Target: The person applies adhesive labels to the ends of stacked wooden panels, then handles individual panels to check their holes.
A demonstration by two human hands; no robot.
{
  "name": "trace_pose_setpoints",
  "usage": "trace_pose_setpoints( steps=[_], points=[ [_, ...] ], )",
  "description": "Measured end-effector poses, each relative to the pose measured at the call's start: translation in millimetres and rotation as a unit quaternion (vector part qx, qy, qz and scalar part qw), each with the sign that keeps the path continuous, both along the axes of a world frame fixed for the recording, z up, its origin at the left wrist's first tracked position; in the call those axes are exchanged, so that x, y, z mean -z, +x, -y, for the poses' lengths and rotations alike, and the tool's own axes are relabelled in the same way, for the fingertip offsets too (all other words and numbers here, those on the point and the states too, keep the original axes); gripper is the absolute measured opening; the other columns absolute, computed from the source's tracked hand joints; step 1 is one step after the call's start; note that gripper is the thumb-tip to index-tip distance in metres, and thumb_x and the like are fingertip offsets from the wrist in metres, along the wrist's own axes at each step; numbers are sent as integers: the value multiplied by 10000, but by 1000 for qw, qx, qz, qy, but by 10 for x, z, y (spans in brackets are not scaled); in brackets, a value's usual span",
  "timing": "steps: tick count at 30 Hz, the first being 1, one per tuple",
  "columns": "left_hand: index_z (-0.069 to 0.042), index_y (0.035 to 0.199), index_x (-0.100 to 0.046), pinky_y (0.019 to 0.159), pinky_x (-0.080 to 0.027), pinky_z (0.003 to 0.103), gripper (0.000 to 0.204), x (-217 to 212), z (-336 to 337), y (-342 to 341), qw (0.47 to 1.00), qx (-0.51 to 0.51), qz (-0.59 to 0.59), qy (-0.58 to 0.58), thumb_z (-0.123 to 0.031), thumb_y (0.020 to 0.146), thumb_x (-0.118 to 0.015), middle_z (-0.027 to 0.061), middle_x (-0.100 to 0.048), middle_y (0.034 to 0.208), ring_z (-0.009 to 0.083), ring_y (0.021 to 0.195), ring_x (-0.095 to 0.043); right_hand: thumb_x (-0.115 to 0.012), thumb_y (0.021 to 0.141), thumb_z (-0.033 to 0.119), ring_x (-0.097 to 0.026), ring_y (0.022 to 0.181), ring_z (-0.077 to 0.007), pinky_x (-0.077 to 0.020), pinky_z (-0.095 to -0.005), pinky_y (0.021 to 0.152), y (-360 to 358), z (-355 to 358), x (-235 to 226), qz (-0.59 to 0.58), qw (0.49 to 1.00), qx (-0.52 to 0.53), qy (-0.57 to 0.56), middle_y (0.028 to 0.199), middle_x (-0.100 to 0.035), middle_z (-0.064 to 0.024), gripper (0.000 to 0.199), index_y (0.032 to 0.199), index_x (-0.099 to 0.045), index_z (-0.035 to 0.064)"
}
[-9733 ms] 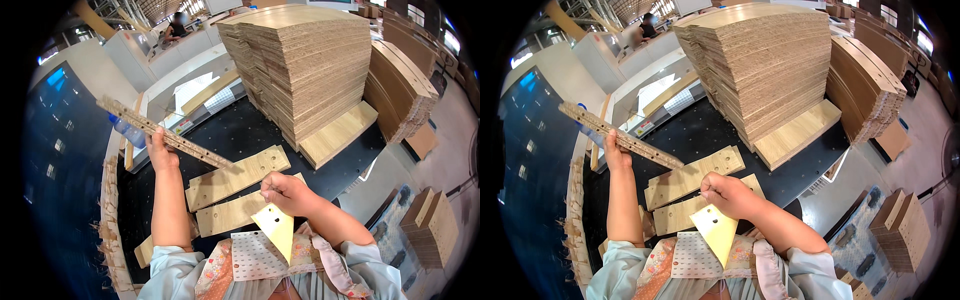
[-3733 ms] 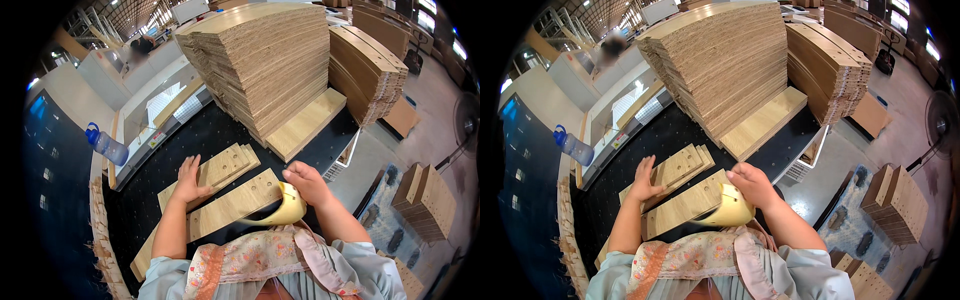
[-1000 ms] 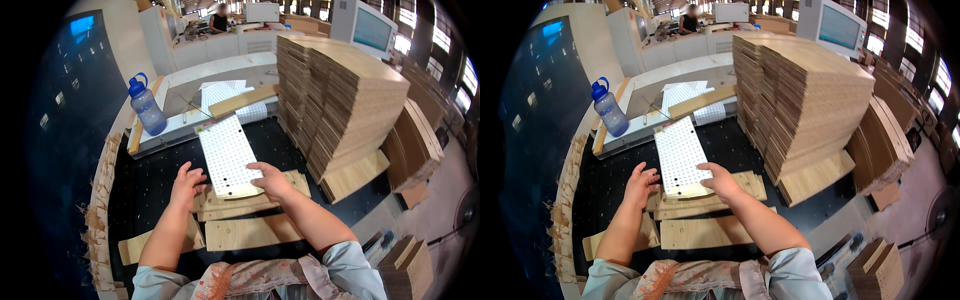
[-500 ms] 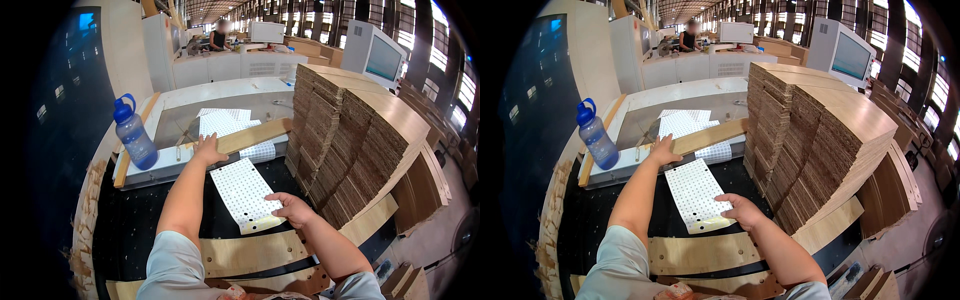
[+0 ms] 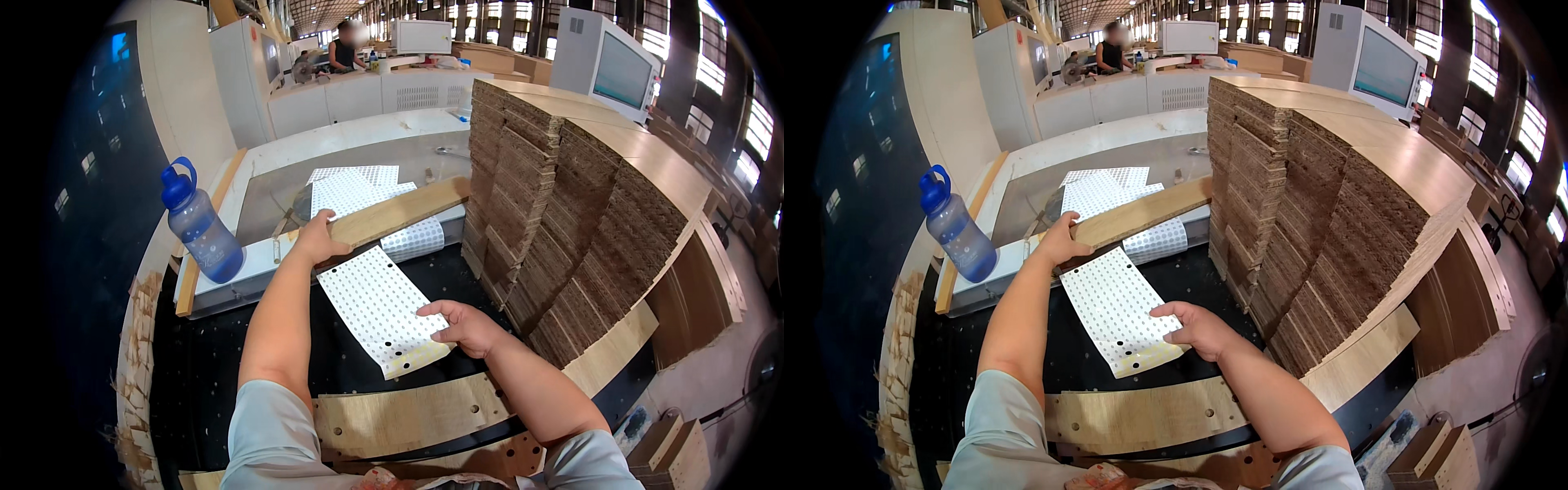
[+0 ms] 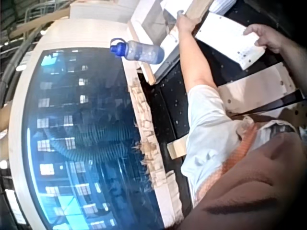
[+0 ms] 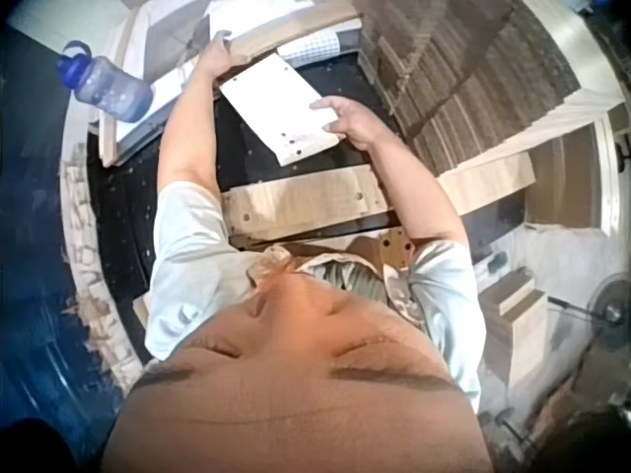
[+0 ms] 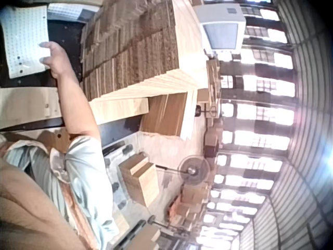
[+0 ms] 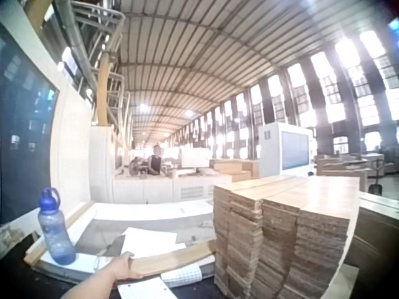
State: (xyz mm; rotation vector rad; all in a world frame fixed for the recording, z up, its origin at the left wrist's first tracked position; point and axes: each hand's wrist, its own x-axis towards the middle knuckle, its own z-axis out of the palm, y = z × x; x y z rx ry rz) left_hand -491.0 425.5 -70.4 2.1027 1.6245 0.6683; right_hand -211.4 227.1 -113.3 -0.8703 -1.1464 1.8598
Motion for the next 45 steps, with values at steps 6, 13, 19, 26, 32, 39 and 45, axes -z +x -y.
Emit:
trace_pose_setpoints(
  steps=[6, 13, 19, 26, 32, 39, 45],
  points=[
    [-26, 1272, -380, 933, -413, 357, 906, -195, 39, 26, 999, 28, 16, 0, -244, 513, -824, 228, -510, 1190, 333, 1099, -513, -520, 742, -160, -524, 1077, -186, -404, -298, 939, -85, -280, 72, -19, 999, 4, 26, 1179, -538, -112, 455, 1171, -513, -11],
    [-27, 1283, -376, 906, -432, 354, 910, -218, 49, 68, 999, 31, 13, -18, -223, 517, -827, 233, -511, 1190, 328, 1088, -521, -529, 736, -147, -512, 1072, -205, -415, -285, 916, -317, -764, 192, 5, 999, 40, 29, 1191, -514, -138, 474, 1190, -504, -11],
    [-38, 1299, -378, 913, -434, 350, 905, 72, 22, 13, 999, 13, 20, -28, -234, 534, -820, 221, -502, 1217, 324, 1096, -522, -613, 707, -91, -546, 920, -189, -449, -275, 777, -721, -1328, 225, 110, 976, 153, 113, 989, -577, -113, 389, 1070, -541, 28],
    [-30, 1213, -486, 987, -356, 356, 666, 186, 10, -74, 995, 36, -14, 91, -188, 637, -781, 195, -483, 1248, 292, 1191, -437, -670, 753, 79, -556, 886, -223, -456, -318, 777, -699, -1223, 226, 247, 910, 277, 184, 970, -555, -138, 293, 992, -517, 6],
    [-43, 1096, -581, 1005, -328, 354, 332, 229, 557, -388, 961, 17, 199, 188, -149, 790, -655, 155, -498, 1251, 277, 1196, -437, -676, 761, 127, -544, 931, -209, -452, -306, 783, -205, -70, -220, 316, 887, 191, 279, 1022, -532, -106, 339, 1050, -526, 32],
    [-49, 1254, -475, 1046, -273, 458, 745, 183, 2404, -338, 931, 352, -98, -2, -345, 638, -772, 218, -402, 1330, 374, 1270, -340, -651, 791, 69, -550, 835, -122, -456, -251, 726, 590, 1710, -136, 312, 903, 217, 202, 936, -565, -54, 293, 1054, -543, -1],
    [-74, 1340, -355, 1034, -263, 460, 931, 302, 3039, 8, 920, 303, -246, -31, -413, 582, -775, 201, -372, 1331, 357, 1251, -336, -620, 819, 22, -530, 724, -62, -453, -213, 658, 597, 2615, 102, 286, 903, 312, 69, 816, -570, -12, 191, 1005, -575, 16]
  ],
)
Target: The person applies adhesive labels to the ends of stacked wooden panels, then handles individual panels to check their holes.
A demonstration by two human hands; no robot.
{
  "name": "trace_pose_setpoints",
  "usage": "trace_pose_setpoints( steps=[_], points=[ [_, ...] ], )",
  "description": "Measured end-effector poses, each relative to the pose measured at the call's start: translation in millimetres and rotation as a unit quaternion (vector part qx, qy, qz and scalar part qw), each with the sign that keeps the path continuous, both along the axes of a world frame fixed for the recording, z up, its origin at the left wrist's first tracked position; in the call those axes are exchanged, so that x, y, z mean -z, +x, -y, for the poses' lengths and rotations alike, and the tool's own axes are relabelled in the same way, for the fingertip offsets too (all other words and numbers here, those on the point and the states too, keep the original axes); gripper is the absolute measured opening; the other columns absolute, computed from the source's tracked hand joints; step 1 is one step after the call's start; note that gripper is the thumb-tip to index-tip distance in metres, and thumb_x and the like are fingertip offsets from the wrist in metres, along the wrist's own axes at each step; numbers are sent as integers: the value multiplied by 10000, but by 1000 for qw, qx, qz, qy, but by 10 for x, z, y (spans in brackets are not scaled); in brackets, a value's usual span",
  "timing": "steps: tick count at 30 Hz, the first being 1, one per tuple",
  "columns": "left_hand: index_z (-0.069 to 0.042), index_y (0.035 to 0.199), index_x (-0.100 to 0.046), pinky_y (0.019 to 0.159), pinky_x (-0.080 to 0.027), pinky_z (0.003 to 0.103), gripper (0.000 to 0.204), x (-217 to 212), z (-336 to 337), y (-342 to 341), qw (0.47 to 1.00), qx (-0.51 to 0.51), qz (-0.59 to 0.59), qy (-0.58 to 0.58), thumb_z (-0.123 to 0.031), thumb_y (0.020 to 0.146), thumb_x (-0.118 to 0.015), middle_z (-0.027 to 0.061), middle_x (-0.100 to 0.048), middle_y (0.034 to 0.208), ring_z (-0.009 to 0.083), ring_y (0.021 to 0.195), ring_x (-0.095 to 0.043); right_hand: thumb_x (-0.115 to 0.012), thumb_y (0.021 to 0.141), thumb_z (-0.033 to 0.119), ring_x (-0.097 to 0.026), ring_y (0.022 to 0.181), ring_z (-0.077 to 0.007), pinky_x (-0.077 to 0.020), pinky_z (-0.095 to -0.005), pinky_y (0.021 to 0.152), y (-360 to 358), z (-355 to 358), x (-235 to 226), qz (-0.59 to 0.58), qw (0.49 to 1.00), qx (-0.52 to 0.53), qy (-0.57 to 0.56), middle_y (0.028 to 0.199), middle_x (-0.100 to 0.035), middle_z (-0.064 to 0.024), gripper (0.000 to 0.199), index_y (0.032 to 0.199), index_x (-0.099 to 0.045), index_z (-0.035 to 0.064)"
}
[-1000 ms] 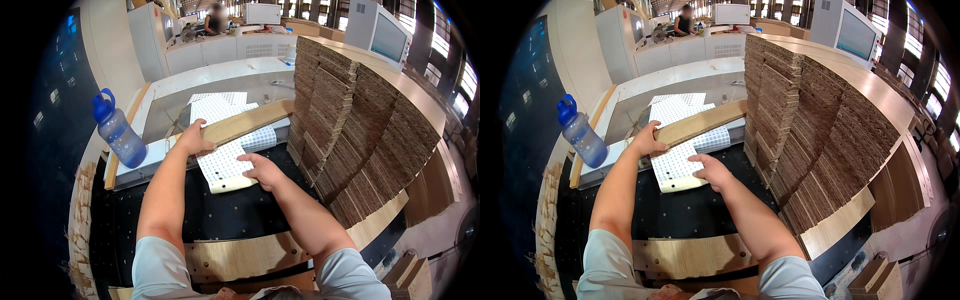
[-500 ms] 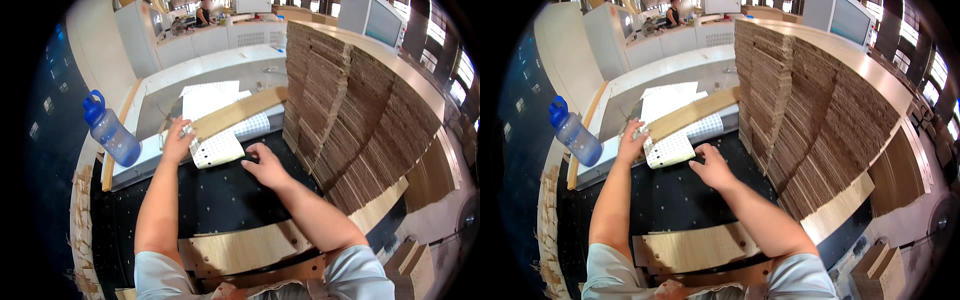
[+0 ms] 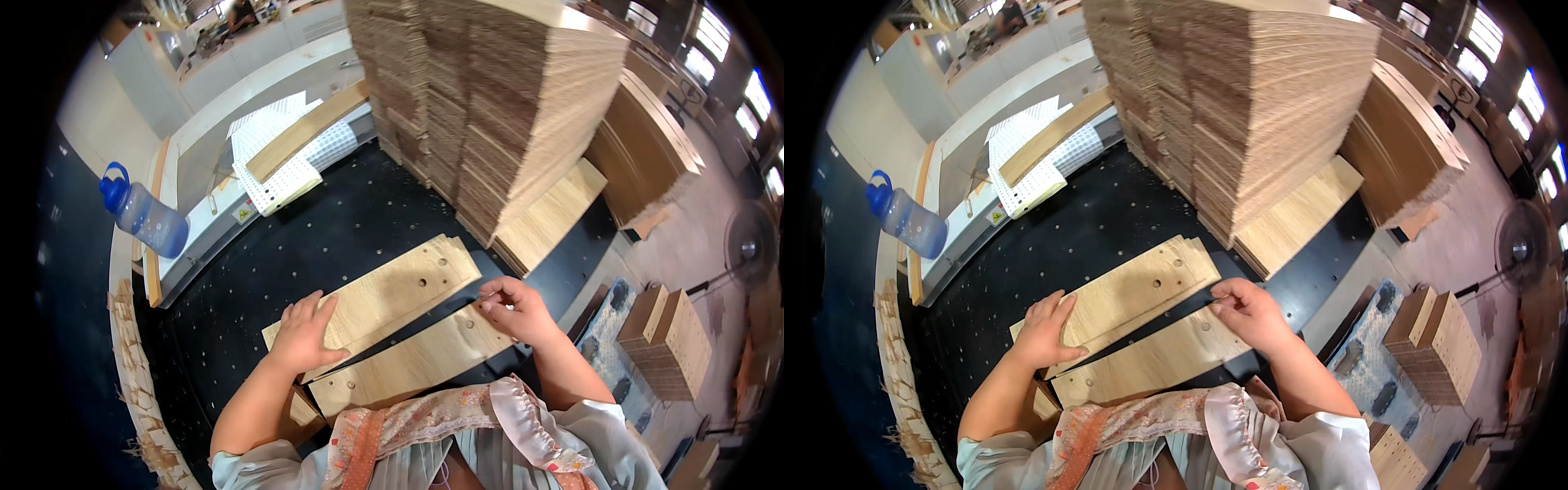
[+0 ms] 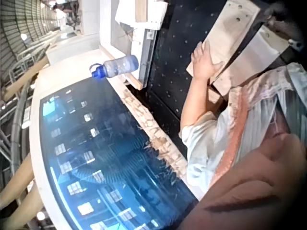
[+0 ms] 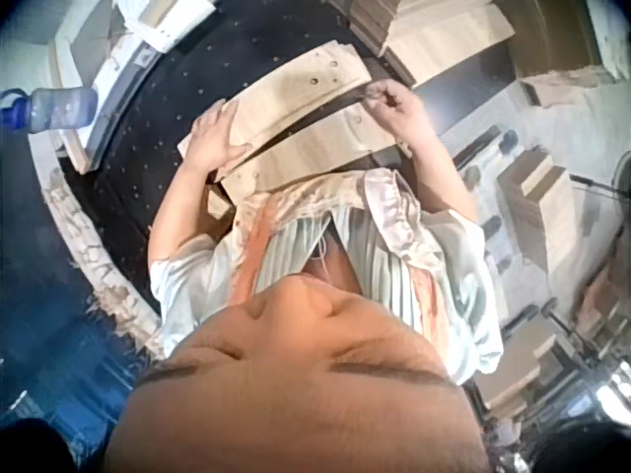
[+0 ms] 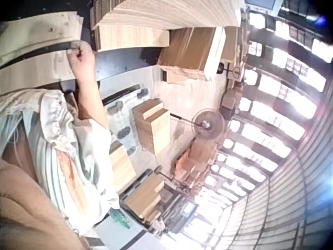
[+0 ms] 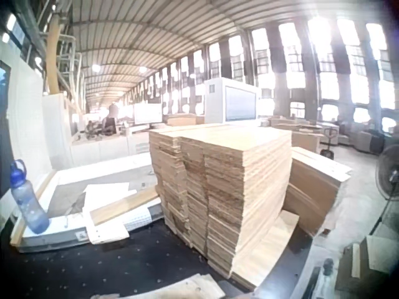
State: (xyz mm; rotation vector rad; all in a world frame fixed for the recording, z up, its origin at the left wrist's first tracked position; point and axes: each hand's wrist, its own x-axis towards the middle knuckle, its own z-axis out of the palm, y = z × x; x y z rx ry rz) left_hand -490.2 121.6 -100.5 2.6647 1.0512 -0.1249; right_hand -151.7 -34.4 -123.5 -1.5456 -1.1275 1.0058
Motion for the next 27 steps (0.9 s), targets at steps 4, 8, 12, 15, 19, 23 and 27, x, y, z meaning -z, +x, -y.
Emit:
trace_pose_setpoints(
  steps=[4, 8, 12, 15, 19, 23, 27],
  points=[
    [-80, 1328, -369, 1006, -283, 431, 939, -25, 30, 88, 997, -59, 48, -18, -340, 531, -793, 172, -424, 1263, 330, 1175, -394, -640, 806, 56, -544, 692, -96, -452, -234, 622, -11, 260, -210, 48, 995, -37, 73, 792, -543, -34, 193, 983, -580, 8],
    [-78, 1297, -394, 1016, -270, 410, 917, -39, 162, 91, 995, -72, 58, 47, -295, 502, -797, 155, -439, 1254, 323, 1169, -396, -639, 793, 44, -549, 689, -105, -456, -241, 623, 110, 475, -181, 90, 990, -22, 109, 818, -541, -50, 191, 972, -582, 6],
    [-66, 1259, -426, 1020, -273, 410, 889, -32, 146, 68, 990, -89, 102, 49, -291, 486, -802, 148, -470, 1222, 323, 1168, -407, -631, 774, 25, -550, 673, -112, -459, -247, 627, 152, 599, -161, 84, 991, -16, 104, 814, -543, -53, 201, 969, -584, 15],
    [-57, 1240, -444, 1012, -298, 404, 879, -58, 139, 17, 984, -114, 128, 44, -263, 469, -814, 147, -490, 1199, 324, 1162, -421, -630, 769, 24, -555, 676, -121, -461, -254, 632, 148, 618, -84, 90, 987, -28, 133, 821, -546, -56, 211, 976, -585, 22],
    [-51, 1229, -453, 998, -328, 393, 875, -55, 185, -56, 976, -137, 168, 4, -221, 455, -824, 146, -501, 1196, 326, 1150, -438, -631, 775, 45, -569, 708, -140, -470, -267, 655, 201, 647, -18, 77, 986, -42, 140, 847, -552, -73, 217, 985, -582, 24],
    [-58, 1227, -456, 984, -345, 398, 869, 51, 207, 11, 985, -96, 141, 33, -237, 460, -824, 144, -508, 1192, 333, 1122, -463, -635, 785, 84, -587, 756, -173, -483, -285, 692, 159, 573, 77, 62, 989, -49, 125, 870, -565, -96, 226, 999, -583, 32],
    [-63, 1240, -449, 982, -349, 400, 875, 117, 144, 27, 983, -89, 159, 5, -248, 468, -815, 144, -511, 1184, 325, 1132, -463, -641, 793, 41, -578, 739, -119, -477, -254, 673, 63, 500, 66, 70, 984, -66, 151, 872, -559, -64, 203, 988, -591, 17]
  ],
)
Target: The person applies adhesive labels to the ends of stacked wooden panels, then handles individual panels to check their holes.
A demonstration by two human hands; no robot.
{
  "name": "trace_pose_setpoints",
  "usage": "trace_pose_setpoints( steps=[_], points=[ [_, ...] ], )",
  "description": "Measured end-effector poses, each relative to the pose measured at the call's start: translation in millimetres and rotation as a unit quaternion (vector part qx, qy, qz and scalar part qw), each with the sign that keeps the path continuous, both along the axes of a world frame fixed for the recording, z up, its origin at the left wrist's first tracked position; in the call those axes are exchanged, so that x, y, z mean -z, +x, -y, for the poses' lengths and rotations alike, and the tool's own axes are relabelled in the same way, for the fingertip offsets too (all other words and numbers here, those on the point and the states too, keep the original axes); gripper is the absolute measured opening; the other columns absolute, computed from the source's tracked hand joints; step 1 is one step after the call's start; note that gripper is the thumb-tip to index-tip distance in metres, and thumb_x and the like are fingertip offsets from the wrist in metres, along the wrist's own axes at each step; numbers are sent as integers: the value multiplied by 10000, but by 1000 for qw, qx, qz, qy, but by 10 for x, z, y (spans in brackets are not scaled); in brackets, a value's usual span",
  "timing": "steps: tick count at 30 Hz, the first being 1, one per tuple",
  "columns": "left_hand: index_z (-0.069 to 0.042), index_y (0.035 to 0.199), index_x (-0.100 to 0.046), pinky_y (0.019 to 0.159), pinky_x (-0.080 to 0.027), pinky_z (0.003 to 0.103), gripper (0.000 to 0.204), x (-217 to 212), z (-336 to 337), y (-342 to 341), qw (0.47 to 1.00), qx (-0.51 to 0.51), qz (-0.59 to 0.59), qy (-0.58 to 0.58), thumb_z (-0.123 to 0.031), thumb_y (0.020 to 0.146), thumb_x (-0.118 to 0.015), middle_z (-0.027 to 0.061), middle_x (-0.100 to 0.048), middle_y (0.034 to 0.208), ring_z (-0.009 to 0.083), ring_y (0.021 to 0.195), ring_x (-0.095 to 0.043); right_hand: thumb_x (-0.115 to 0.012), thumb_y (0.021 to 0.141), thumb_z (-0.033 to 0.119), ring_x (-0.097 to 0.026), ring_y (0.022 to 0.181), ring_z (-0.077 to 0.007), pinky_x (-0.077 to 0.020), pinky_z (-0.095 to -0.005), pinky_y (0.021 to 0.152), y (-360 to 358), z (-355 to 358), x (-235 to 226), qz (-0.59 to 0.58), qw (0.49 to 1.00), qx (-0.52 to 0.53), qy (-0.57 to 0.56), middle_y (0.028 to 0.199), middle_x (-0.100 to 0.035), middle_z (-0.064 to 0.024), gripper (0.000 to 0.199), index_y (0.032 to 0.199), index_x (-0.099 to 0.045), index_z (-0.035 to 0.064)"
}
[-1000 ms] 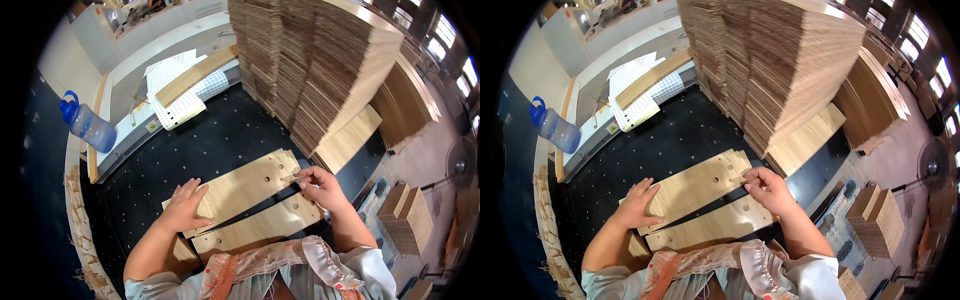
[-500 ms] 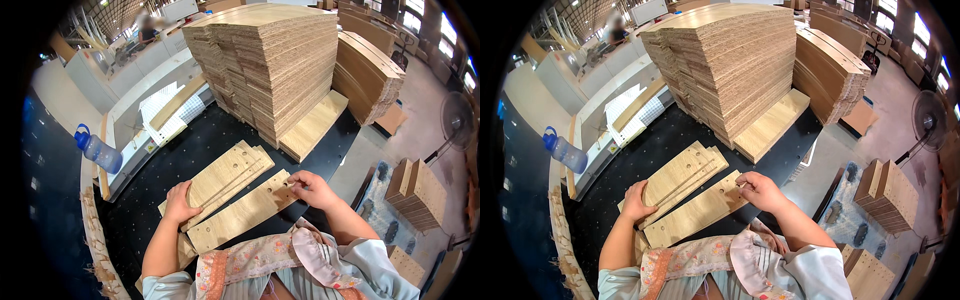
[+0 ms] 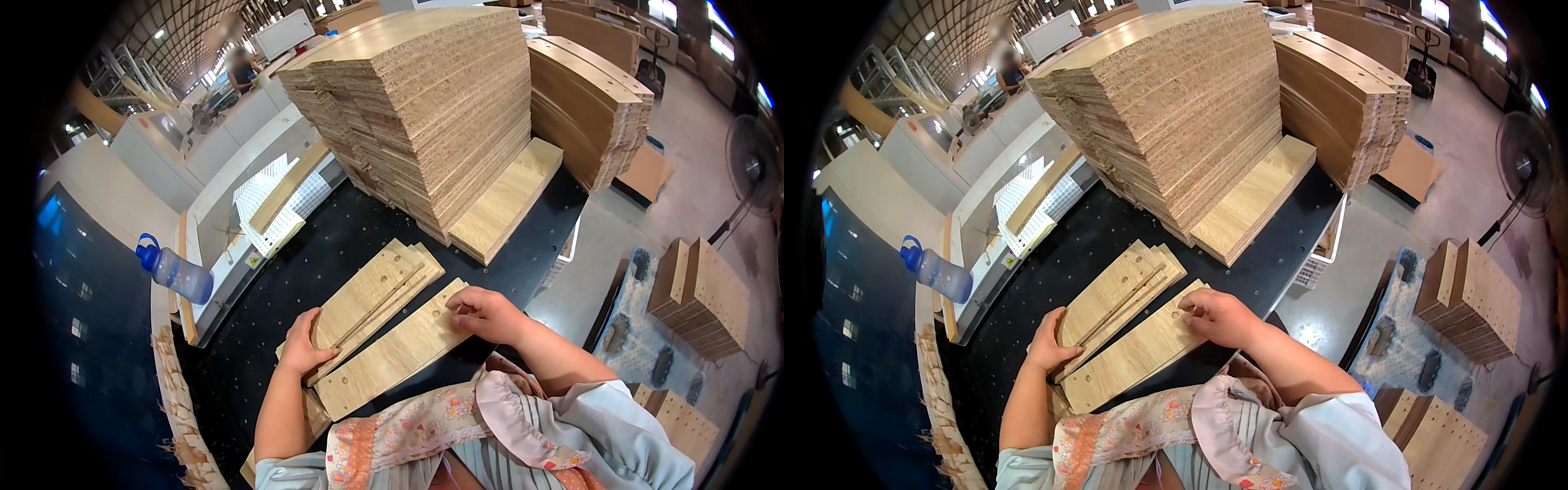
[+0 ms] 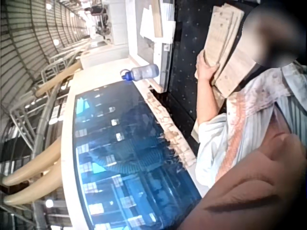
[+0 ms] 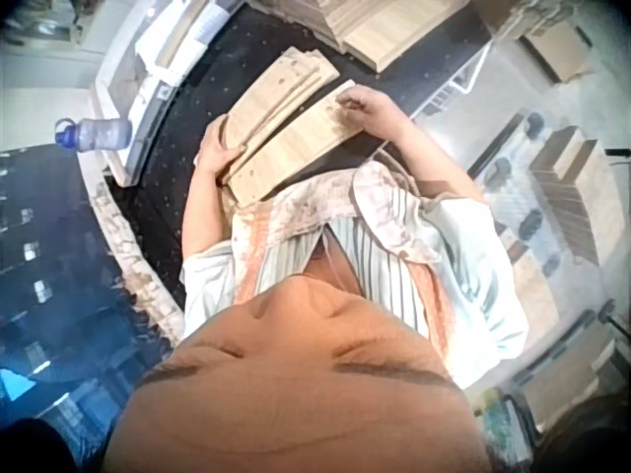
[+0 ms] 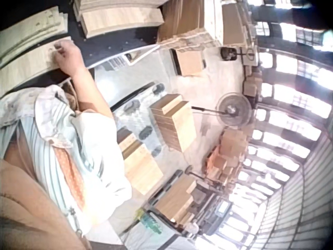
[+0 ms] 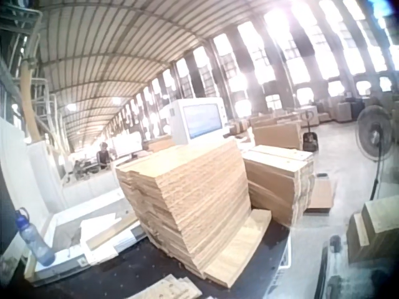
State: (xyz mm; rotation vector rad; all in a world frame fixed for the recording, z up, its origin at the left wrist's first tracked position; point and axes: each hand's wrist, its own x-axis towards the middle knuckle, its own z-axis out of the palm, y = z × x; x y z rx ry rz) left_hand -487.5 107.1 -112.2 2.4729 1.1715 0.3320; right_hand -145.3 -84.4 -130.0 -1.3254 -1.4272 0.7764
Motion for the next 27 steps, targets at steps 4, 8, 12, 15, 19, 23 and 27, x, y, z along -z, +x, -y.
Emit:
trace_pose_setpoints(
  steps=[4, 8, 12, 15, 19, 23, 27],
  points=[
    [-64, 1253, -441, 987, -353, 390, 877, -81, -59, 93, 998, 24, -52, -21, -228, 470, -800, 149, -508, 1181, 322, 1128, -471, -643, 797, 63, -581, 748, -131, -479, -256, 685, 25, -10, 42, -1, 999, 10, -48, 878, -562, -69, 208, 992, -591, 11],
    [-61, 1257, -438, 972, -380, 379, 882, -79, -138, 109, 1000, 5, -23, -17, -210, 463, -792, 157, -502, 1177, 320, 1112, -485, -643, 805, 81, -576, 757, -122, -476, -254, 689, 88, 8, 84, -19, 996, 22, -87, 868, -571, -57, 208, 994, -591, 11],
    [-51, 1255, -439, 968, -391, 357, 882, -30, -397, 42, 998, -42, 22, -52, -168, 458, -798, 150, -504, 1167, 294, 1116, -489, -632, 811, 79, -566, 755, -99, -469, -244, 678, 166, -21, 104, -57, 993, 31, -95, 820, -579, -31, 198, 996, -596, 17],
    [-32, 1248, -438, 982, -378, 338, 874, 97, -700, -122, 990, -41, 84, -106, -122, 461, -808, 136, -499, 1172, 275, 1126, -484, -630, 811, 79, -556, 740, -90, -463, -238, 662, 181, -77, 89, -80, 990, 41, -105, 793, -579, -19, 195, 993, -600, 18],
    [-24, 1205, -466, 970, -381, 357, 819, 113, -1023, -74, 997, -30, 70, -26, -133, 471, -812, 146, -502, 1159, 304, 1111, -487, -632, 807, 81, -541, 709, -91, -453, -240, 637, 196, -172, 62, -76, 989, 55, -118, 788, -577, -19, 195, 990, -605, 18],
    [-44, 1201, -477, 971, -377, 382, 797, 214, -1280, -100, 995, -65, 50, 51, -149, 484, -810, 159, -485, 1207, 327, 1129, -467, -635, 797, 64, -525, 686, -90, -443, -239, 624, 205, -239, 73, -41, 992, 57, -103, 783, -572, -22, 198, 988, -608, 15],
    [-62, 1227, -474, 1014, -333, 399, 779, 325, -1343, -168, 995, -36, -8, 93, -162, 528, -805, 163, -451, 1276, 340, 1215, -395, -639, 785, 40, -512, 676, -93, -433, -239, 615, 226, -233, 129, -38, 995, 58, -65, 768, -557, -19, 197, 978, -608, 14]
  ],
)
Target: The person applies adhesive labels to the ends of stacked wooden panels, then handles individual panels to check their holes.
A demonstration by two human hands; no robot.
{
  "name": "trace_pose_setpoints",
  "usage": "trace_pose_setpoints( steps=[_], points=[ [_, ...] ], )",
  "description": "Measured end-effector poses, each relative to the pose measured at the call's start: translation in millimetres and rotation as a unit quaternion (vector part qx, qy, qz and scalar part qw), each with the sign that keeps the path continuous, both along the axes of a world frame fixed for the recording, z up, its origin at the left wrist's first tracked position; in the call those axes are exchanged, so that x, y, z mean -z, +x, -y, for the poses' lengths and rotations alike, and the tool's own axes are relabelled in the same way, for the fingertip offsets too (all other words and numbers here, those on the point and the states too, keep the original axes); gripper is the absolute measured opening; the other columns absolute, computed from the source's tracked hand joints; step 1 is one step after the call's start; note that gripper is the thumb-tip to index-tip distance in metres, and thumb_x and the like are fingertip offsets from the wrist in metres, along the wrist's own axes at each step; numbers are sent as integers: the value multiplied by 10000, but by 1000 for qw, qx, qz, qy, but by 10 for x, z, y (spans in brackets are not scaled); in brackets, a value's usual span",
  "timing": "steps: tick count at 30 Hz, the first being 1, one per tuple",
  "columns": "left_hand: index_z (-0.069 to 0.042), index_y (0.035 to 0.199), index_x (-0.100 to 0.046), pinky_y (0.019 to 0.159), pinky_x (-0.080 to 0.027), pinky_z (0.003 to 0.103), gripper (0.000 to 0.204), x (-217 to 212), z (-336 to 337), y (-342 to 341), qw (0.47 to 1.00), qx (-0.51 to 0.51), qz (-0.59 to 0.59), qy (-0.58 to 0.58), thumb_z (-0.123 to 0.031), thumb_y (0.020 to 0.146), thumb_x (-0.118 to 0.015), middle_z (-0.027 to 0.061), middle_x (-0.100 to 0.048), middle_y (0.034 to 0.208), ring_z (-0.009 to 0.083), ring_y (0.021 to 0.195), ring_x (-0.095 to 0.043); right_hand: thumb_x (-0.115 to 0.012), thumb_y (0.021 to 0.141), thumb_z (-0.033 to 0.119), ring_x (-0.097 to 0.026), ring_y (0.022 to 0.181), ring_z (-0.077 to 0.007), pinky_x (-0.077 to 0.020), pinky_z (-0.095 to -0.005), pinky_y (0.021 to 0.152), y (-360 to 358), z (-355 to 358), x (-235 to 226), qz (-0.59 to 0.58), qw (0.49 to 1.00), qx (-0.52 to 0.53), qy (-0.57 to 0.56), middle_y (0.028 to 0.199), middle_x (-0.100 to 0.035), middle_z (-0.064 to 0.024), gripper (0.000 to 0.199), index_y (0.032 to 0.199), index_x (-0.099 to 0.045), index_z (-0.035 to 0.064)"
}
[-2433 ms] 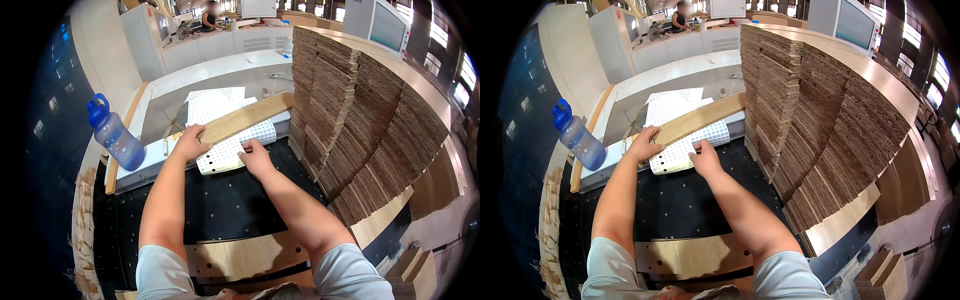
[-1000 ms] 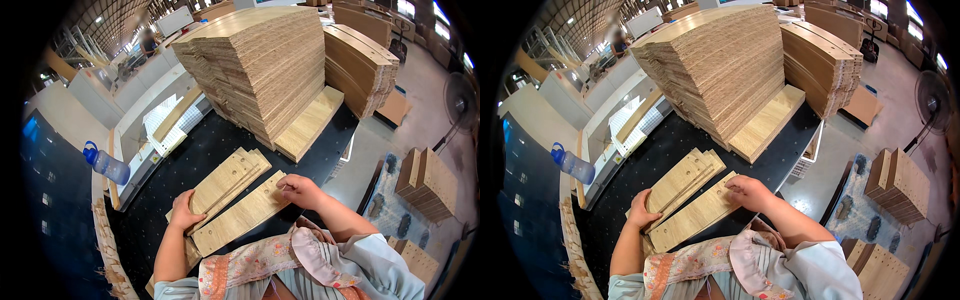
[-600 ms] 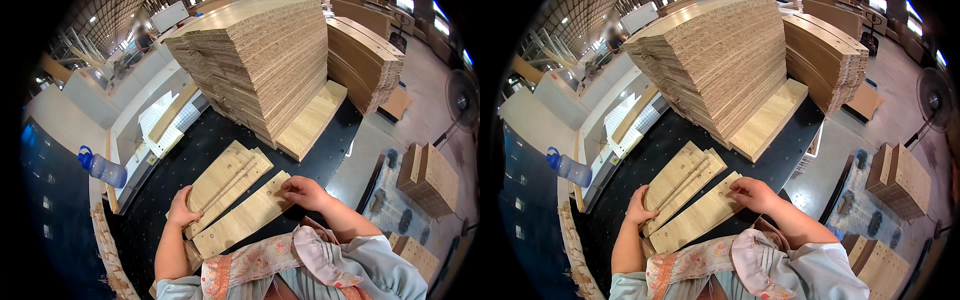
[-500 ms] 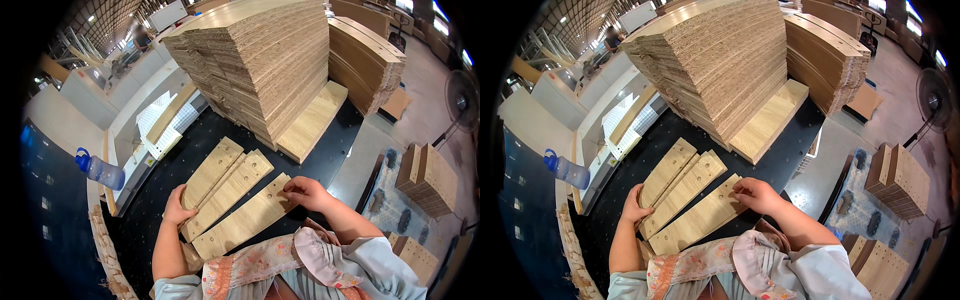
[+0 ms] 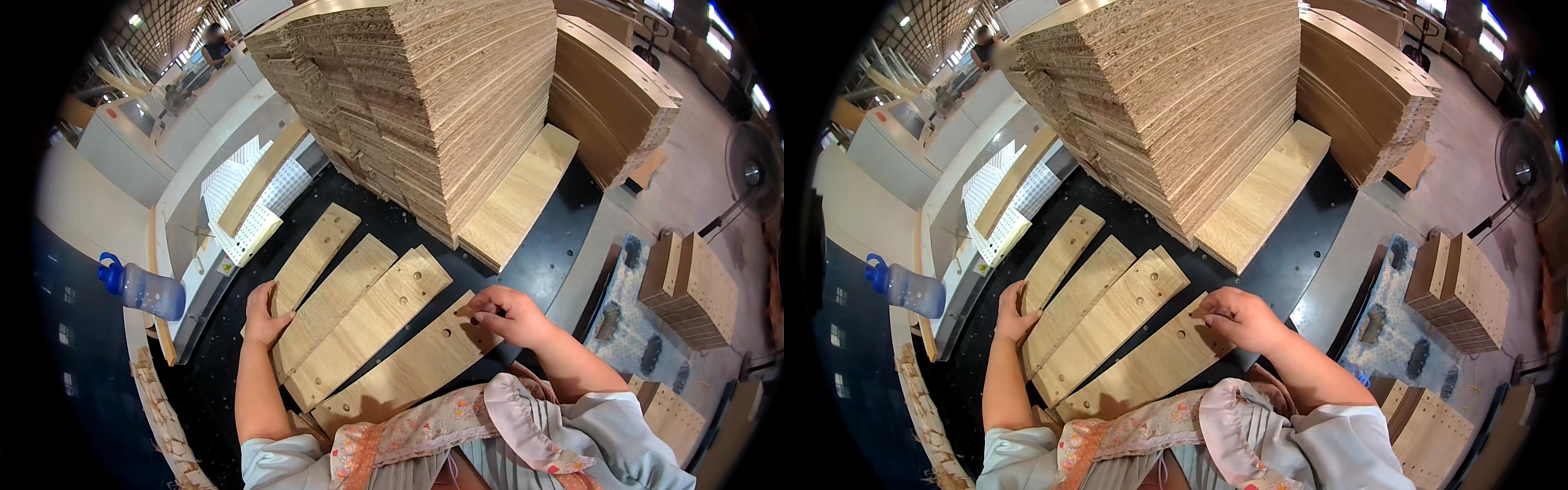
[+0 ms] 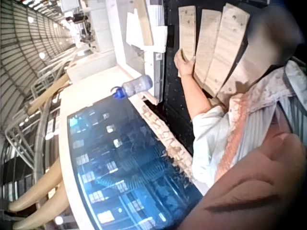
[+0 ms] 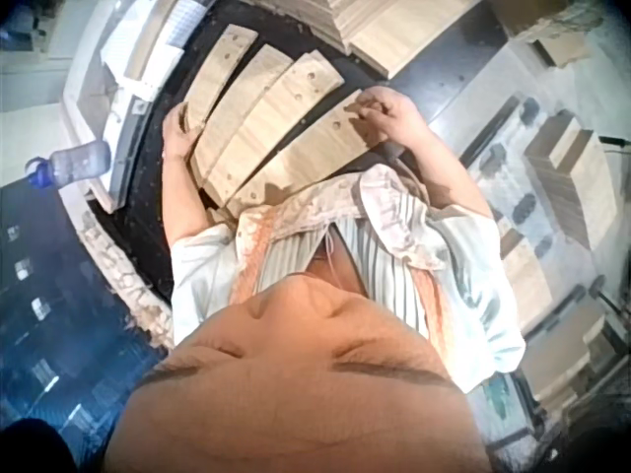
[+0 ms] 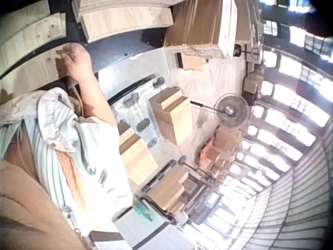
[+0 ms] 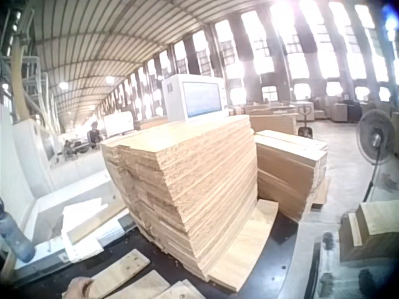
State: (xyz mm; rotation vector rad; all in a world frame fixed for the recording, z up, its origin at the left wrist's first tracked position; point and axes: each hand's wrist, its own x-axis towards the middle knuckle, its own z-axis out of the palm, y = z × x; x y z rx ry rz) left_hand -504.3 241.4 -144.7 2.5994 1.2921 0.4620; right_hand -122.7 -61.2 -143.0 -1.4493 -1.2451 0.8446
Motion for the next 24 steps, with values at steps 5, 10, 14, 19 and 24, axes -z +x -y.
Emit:
trace_pose_setpoints(
  steps=[5, 10, 14, 19, 24],
  points=[
    [-54, 1220, -511, 1038, -304, 427, 681, -257, 339, 251, 993, 94, -4, -70, -235, 616, -767, 187, -411, 1329, 359, 1262, -344, -631, 789, 35, -496, 667, -90, -420, -237, 613, -12, 37, -27, -12, 1000, 15, -6, 740, -533, -5, 166, 951, -604, 13],
    [-21, 1278, -440, 1020, -326, 411, 757, 13, 582, 440, 989, 97, -91, -61, -314, 656, -757, 222, -433, 1304, 376, 1217, -392, -627, 780, 36, -533, 699, -121, -442, -252, 646, 150, 133, -128, 46, 998, 48, 7, 809, -556, -40, 177, 953, -598, 13],
    [-6, 1246, -458, 1001, -346, 414, 696, 87, 485, 421, 994, 64, -28, -86, -263, 671, -755, 215, -440, 1298, 373, 1198, -405, -633, 770, 33, -570, 725, -157, -471, -264, 677, 273, 347, -184, 69, 994, 81, 38, 875, -572, -70, 202, 968, -595, 19],
    [-50, 1196, -507, 974, -367, 414, 651, -286, 713, 427, 998, 67, -19, -7, -218, 627, -775, 206, -464, 1239, 373, 1152, -431, -628, 777, 19, -572, 737, -146, -473, -259, 682, 423, 673, -106, 44, 991, 117, 46, 896, -579, -70, 193, 967, -598, 16],
    [-58, 1188, -506, 962, -365, 416, 691, -729, 1331, 660, 990, 119, -54, 60, -266, 586, -772, 180, -473, 1224, 364, 1129, -441, -631, 786, 20, -570, 764, -121, -471, -245, 691, 447, 790, 11, -23, 989, 139, 39, 896, -570, -53, 185, 968, -597, 12]
  ],
)
